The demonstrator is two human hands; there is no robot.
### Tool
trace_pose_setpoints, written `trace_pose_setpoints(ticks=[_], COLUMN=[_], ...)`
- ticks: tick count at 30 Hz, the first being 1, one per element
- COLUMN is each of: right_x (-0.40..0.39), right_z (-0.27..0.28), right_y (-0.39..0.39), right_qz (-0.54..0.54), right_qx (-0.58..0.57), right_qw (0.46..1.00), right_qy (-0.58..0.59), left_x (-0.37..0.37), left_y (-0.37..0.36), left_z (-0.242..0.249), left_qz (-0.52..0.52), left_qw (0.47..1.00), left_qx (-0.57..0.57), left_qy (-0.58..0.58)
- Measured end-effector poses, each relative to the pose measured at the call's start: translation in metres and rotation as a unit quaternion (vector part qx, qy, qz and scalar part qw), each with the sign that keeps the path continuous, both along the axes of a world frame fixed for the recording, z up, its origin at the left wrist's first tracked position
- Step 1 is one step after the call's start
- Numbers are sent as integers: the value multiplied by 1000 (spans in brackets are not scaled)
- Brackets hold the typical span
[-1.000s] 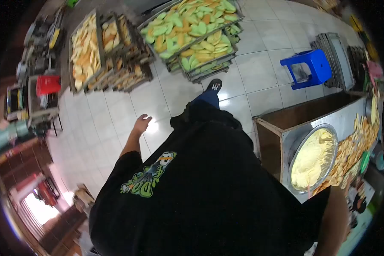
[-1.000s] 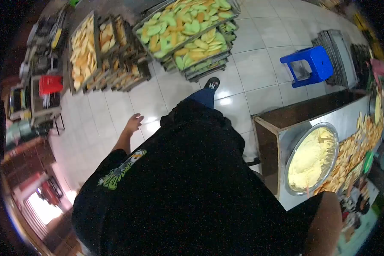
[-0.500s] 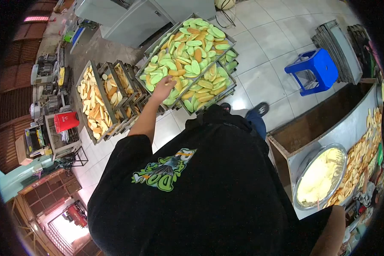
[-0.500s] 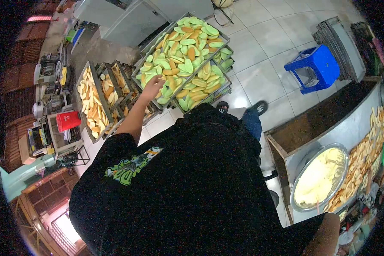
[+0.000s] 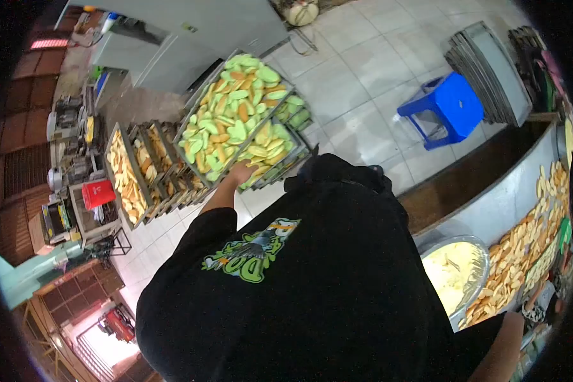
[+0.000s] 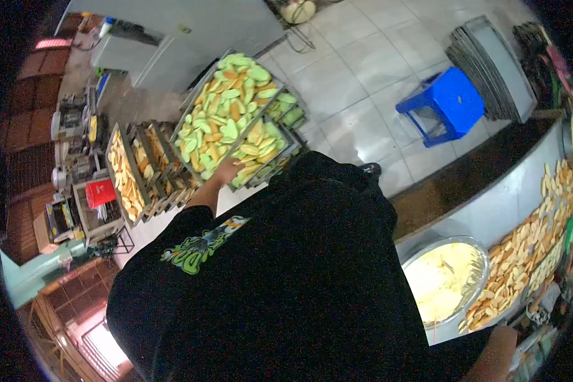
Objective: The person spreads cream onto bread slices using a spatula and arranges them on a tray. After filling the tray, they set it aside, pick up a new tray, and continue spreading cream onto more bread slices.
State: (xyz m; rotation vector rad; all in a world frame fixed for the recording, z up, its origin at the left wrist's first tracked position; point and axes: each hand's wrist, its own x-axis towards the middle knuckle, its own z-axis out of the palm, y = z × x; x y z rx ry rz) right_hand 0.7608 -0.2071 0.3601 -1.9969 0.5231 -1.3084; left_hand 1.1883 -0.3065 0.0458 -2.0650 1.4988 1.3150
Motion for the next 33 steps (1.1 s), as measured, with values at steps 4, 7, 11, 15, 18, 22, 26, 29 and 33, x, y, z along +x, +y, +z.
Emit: trace_pose_setpoints(ticks=[4, 7, 11, 15, 18, 22, 26, 29, 33], right_x=[-59, -93, -124, -159, -177, -207, -237, -255, -273], right_z=[32, 46, 55, 59, 59, 65, 74, 77, 78], right_y=[11, 17, 17, -1, -17, -47, -84, -105, -120], right_qz=[-3, -18, -44, -92, -131, -193, -250, -295, -338], right_qx=[-66, -98, -132, -140, -146, -142, -137, -130, -116], right_qw=[998, 995, 990, 985, 979, 968, 954, 940, 926], right_qy=[12, 17, 24, 43, 56, 72, 96, 111, 125], left_x=[-74, -127, -143, -217, -236, -313, -416, -491, -579], left_y=[-31, -60, -101, -160, -214, -286, -387, -442, -490], left_z=[10, 24, 20, 29, -5, -1, -17, 2, 11], left_qz=[-69, -94, -116, -120, -172, -240, -316, -381, -362], left_qw=[995, 988, 983, 988, 982, 967, 944, 913, 908], left_qx=[-40, -76, -105, -16, -41, 38, -20, -71, -83], left_qy=[62, 91, 91, 95, 74, 72, 89, 128, 197])
